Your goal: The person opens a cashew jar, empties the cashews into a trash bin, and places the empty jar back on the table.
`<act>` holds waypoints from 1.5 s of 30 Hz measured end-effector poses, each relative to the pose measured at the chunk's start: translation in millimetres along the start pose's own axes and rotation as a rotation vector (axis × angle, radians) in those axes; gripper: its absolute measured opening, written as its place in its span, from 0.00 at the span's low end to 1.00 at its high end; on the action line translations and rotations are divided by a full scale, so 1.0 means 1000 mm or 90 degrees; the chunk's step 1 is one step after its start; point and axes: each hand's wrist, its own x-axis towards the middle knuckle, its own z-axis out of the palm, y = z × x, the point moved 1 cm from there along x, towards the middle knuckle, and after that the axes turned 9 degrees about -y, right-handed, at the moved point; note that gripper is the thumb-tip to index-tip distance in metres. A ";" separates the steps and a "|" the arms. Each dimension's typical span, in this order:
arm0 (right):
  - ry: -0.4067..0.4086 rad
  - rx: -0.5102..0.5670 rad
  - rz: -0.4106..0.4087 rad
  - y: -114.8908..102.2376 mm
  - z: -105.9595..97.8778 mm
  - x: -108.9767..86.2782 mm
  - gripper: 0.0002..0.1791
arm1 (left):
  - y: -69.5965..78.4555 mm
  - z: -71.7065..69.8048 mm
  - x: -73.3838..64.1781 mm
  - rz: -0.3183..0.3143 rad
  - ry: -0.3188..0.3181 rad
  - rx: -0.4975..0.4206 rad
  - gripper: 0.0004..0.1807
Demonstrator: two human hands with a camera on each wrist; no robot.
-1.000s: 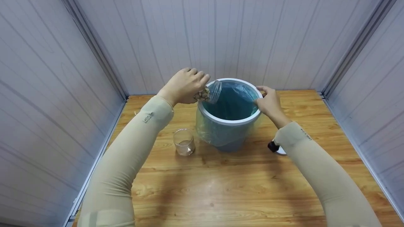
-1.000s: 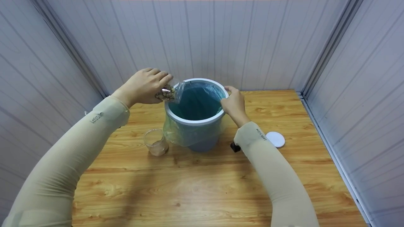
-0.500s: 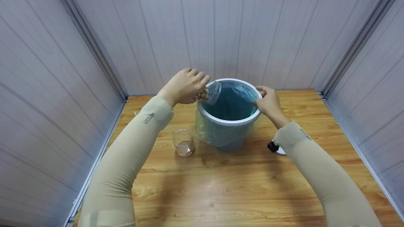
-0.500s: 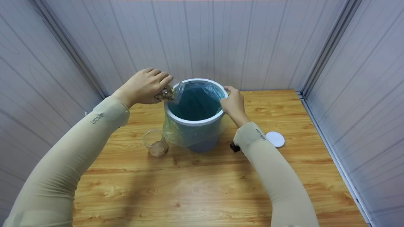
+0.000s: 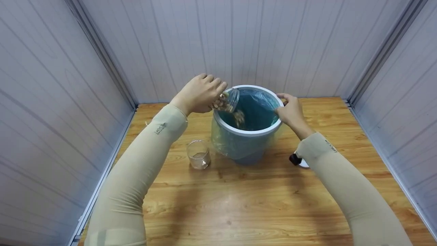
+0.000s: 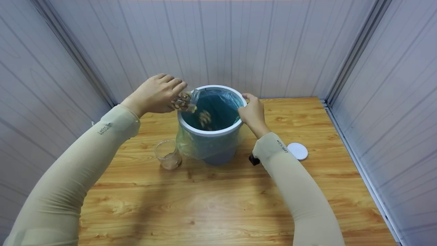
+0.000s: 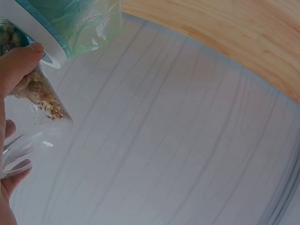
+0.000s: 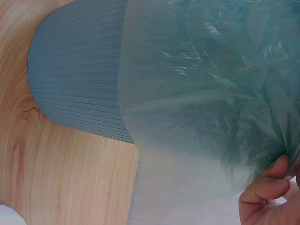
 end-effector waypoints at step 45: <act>-0.009 0.013 0.018 0.001 -0.001 0.001 0.34 | 0.002 0.000 -0.001 0.001 -0.004 0.021 0.32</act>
